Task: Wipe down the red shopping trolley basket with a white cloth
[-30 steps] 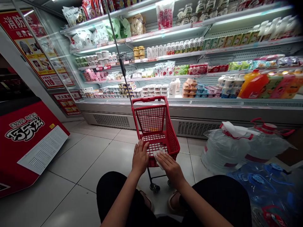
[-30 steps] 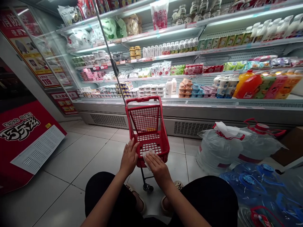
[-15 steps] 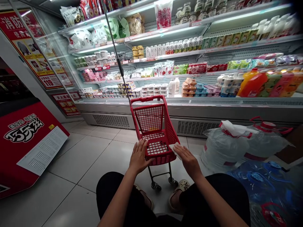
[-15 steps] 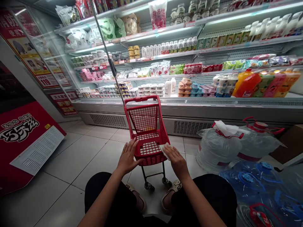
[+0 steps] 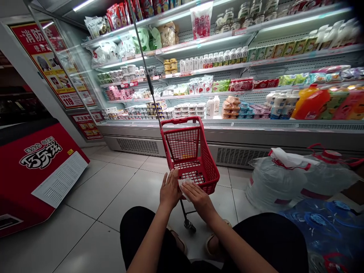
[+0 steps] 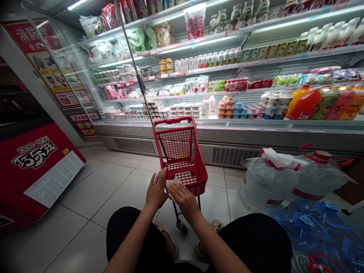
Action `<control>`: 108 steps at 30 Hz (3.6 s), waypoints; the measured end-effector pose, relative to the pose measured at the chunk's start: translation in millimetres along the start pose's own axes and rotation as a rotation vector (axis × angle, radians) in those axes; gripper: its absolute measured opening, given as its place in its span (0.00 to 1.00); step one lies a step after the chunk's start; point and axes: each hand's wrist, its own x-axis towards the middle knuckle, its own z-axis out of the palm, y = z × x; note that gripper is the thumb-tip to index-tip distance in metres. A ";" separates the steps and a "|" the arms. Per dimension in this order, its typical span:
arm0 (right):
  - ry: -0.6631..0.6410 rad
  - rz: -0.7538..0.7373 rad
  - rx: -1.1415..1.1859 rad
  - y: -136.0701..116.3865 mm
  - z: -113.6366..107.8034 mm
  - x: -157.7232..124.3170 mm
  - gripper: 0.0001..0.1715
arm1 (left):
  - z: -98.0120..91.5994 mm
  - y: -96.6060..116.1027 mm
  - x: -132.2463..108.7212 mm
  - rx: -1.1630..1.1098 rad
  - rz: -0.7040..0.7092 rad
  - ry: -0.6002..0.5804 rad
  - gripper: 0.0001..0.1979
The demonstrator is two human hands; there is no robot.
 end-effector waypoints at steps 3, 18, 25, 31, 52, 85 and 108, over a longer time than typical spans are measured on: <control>-0.025 0.027 -0.025 33.0 -21.8 -17.9 0.39 | 4.3 -2.6 6.1 -0.019 0.001 -0.007 0.50; 0.012 0.056 -0.027 11.6 -1.8 2.4 0.43 | 22.1 25.5 15.7 -0.011 -0.065 -0.046 0.56; 0.024 0.129 -0.116 86.3 -45.0 -42.7 0.42 | 17.8 18.6 18.7 -0.022 -0.013 -0.050 0.55; 0.067 0.276 -0.156 82.1 -40.7 -39.9 0.42 | 28.9 29.9 23.0 -0.041 -0.009 -0.006 0.54; 0.043 0.184 -0.150 69.2 -39.5 -39.0 0.42 | 31.6 52.8 9.8 0.012 0.010 0.024 0.51; -0.161 -0.032 -0.052 156.5 -63.2 -9.8 0.36 | 17.1 42.6 -21.5 -0.127 0.018 -0.086 0.46; -0.085 0.010 -0.126 102.2 -48.9 -14.1 0.27 | -1.6 17.2 -20.9 -0.093 0.096 -0.130 0.39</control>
